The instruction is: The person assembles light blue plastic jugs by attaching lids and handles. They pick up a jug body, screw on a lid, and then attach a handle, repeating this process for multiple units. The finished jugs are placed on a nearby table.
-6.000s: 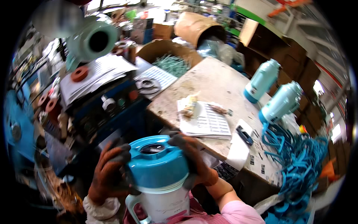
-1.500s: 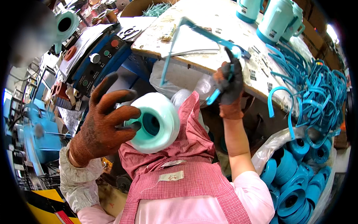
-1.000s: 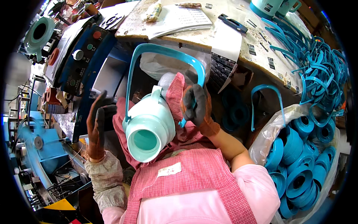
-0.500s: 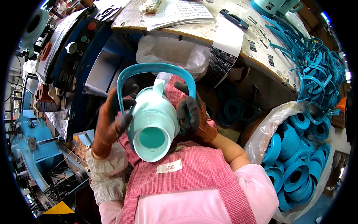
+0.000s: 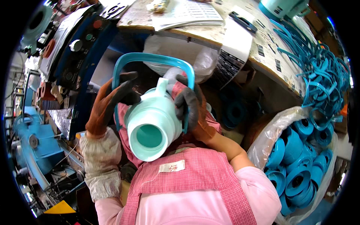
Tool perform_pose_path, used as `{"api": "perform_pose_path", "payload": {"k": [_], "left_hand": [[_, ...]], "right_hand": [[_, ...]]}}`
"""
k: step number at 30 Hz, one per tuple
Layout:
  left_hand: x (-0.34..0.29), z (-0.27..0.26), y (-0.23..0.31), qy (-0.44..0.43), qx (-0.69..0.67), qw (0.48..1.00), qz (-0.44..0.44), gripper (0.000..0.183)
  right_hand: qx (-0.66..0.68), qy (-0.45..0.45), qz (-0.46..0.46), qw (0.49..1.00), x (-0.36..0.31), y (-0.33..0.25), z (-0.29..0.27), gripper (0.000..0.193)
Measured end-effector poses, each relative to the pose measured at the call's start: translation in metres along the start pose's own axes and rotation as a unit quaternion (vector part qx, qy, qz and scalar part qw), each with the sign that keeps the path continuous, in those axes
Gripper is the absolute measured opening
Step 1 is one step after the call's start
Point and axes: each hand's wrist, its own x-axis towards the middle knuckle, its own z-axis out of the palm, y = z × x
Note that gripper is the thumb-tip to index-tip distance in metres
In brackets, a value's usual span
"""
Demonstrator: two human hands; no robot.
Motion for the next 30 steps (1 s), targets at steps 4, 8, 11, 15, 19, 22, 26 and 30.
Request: {"api": "perform_pose_path", "payload": {"k": [4, 8, 11, 15, 19, 22, 26, 30], "left_hand": [[0.015, 0.016, -0.011, -0.002, -0.488, 0.757, -0.435, 0.041], [0.022, 0.035, -0.008, 0.027, -0.571, 0.732, -0.371, 0.037], [0.02, 0.033, -0.009, 0.006, -0.557, 0.749, -0.36, 0.039], [0.018, 0.028, -0.012, 0.025, -0.607, 0.723, -0.328, 0.038], [0.018, 0.03, -0.016, 0.037, -0.607, 0.733, -0.303, 0.038], [0.017, 0.035, -0.013, 0.05, -0.618, 0.706, -0.341, 0.044], [0.016, 0.039, -0.008, 0.069, -0.633, 0.698, -0.328, 0.047], [0.022, 0.042, -0.012, 0.06, -0.58, 0.733, -0.351, 0.054]], "right_hand": [[-0.015, 0.046, -0.029, 0.998, 0.002, 0.01, -0.005, 0.048], [-0.001, -0.033, -0.04, 0.999, -0.004, 0.017, -0.011, 0.066], [0.005, -0.04, -0.002, 0.999, -0.009, 0.018, -0.011, 0.066], [0.031, -0.034, 0.024, 0.999, -0.006, 0.016, -0.005, 0.066], [0.008, -0.03, 0.02, 0.999, -0.002, 0.017, -0.001, 0.061], [0.017, -0.028, 0.018, 0.999, -0.001, 0.018, -0.001, 0.058], [0.03, -0.034, 0.032, 0.998, 0.001, 0.017, -0.003, 0.046], [-0.007, -0.039, 0.031, 0.999, 0.001, 0.016, -0.002, 0.04]]}}
